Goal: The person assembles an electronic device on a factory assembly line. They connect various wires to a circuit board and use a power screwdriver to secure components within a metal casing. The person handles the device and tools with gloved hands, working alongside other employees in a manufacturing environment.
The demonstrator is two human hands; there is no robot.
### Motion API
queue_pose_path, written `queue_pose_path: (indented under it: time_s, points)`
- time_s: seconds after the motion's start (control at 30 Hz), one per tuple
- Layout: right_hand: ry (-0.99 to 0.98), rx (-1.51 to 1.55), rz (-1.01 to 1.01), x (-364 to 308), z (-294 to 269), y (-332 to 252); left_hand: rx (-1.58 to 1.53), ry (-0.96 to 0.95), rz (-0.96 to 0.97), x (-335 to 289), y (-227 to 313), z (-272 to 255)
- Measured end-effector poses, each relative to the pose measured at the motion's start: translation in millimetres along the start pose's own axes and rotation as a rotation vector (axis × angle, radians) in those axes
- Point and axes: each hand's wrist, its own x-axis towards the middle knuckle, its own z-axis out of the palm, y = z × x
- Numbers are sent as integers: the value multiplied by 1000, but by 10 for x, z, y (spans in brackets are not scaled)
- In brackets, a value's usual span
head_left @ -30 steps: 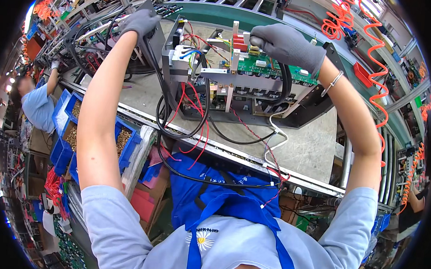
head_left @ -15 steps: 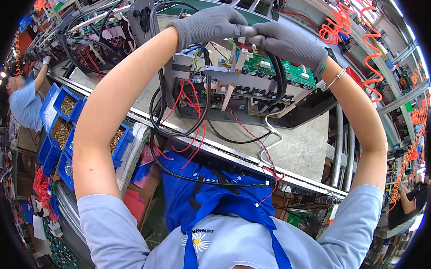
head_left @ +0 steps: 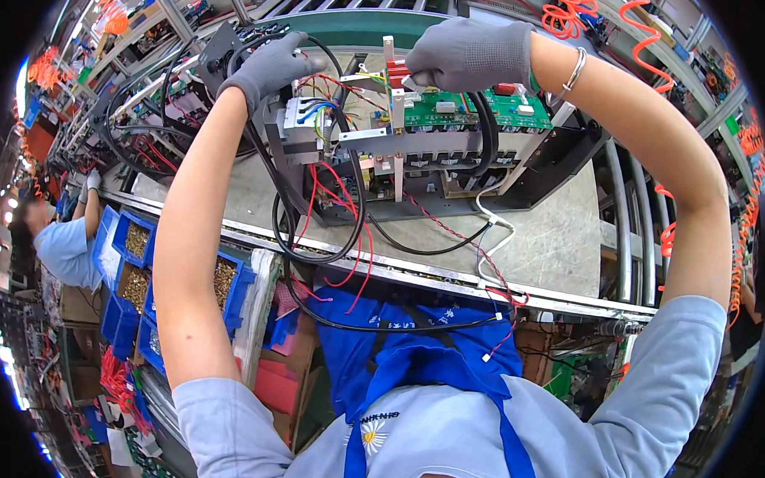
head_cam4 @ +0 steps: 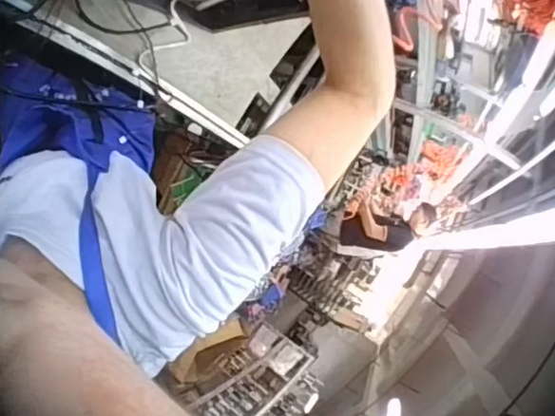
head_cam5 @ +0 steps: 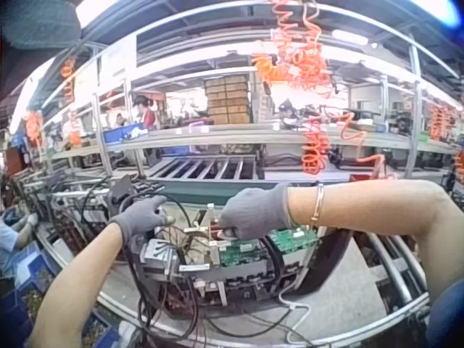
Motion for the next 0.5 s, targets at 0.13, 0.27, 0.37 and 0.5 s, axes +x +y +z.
queue_pose_path:
  time_s: [0.13,0.27,0.37,0.5]
  points:
    - [50,-6,2,-19,77,31,137,-35,-14,29,79,-28]
    - [36,-36,-39,-27,45,-12,71,-23,25,17,17,-3]
    - [-1,-38,-69,-21,-57,-86,55,-28,15,9,51,-15]
    - [-91,-73,-86,151,-86,-157,28,-29,38,17,101,-12]
